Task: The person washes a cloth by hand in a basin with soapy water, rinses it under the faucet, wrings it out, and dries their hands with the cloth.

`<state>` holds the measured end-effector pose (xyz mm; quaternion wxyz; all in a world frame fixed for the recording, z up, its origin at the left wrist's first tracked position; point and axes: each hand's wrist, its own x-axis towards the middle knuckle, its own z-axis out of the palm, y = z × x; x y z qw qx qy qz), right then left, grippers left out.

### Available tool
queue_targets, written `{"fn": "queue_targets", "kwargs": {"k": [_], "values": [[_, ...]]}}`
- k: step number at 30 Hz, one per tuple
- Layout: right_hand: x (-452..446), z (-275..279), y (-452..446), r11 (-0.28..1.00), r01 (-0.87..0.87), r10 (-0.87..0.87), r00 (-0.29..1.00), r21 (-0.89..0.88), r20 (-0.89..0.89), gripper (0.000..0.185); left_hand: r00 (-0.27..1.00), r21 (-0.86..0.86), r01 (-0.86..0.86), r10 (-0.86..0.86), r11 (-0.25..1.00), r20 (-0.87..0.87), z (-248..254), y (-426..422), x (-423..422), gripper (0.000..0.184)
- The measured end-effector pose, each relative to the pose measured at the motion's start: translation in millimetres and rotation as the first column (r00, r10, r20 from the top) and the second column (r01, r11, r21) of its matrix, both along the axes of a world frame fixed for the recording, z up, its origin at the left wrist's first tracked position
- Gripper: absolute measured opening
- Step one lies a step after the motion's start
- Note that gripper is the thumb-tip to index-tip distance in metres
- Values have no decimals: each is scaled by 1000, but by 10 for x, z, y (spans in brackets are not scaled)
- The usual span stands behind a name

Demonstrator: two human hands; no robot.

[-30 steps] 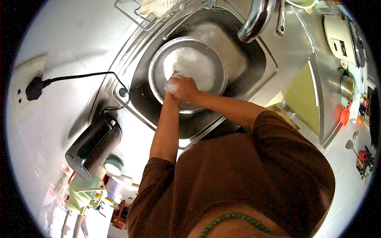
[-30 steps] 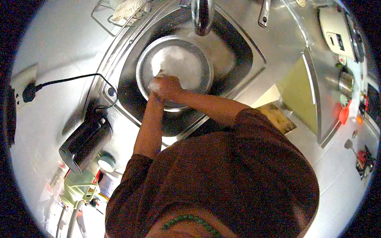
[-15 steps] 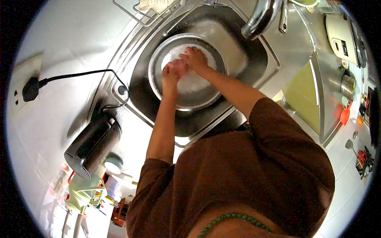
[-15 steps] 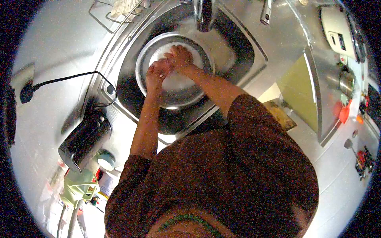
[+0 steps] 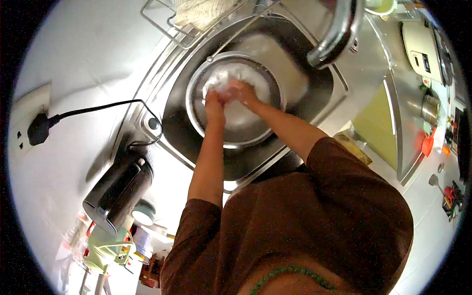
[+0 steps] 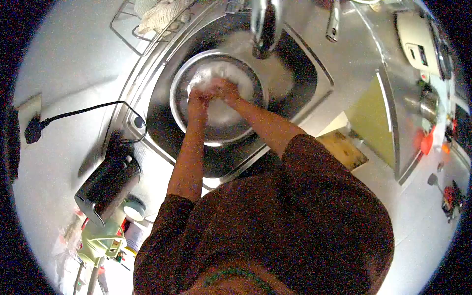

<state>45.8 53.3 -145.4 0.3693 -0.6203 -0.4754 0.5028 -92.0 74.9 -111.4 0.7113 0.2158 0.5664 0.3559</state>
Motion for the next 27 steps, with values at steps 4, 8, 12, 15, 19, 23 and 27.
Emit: {"fn": "queue_targets", "kwargs": {"k": [4,8,12,15,19,23,27], "values": [[-257,396,-27,995,13,-13,1000,102,-2,27,872,-442,-169,343,881,350,-69,46,-25,27],[-341,743,108,930,282,-336,913,-237,-231,31,974,-213,-112,149,971,169,435,-93,214,24],[-398,1033,114,798,104,-590,336,-593,-734,34,843,278,170,6,946,-538,792,-150,335,33],[-373,1252,37,867,25,-492,209,-498,-845,32,704,589,403,174,701,-689,804,-115,291,44],[-458,1019,-55,962,255,-258,743,-96,-618,30,732,565,475,53,675,-680,969,-117,343,55],[-358,1248,-107,967,175,-243,840,-183,-484,30,753,479,458,-41,749,-657,1211,-165,413,57],[-371,1170,-209,956,294,-246,832,20,-498,28,804,478,457,-119,750,-583,1242,-262,447,53]]}}
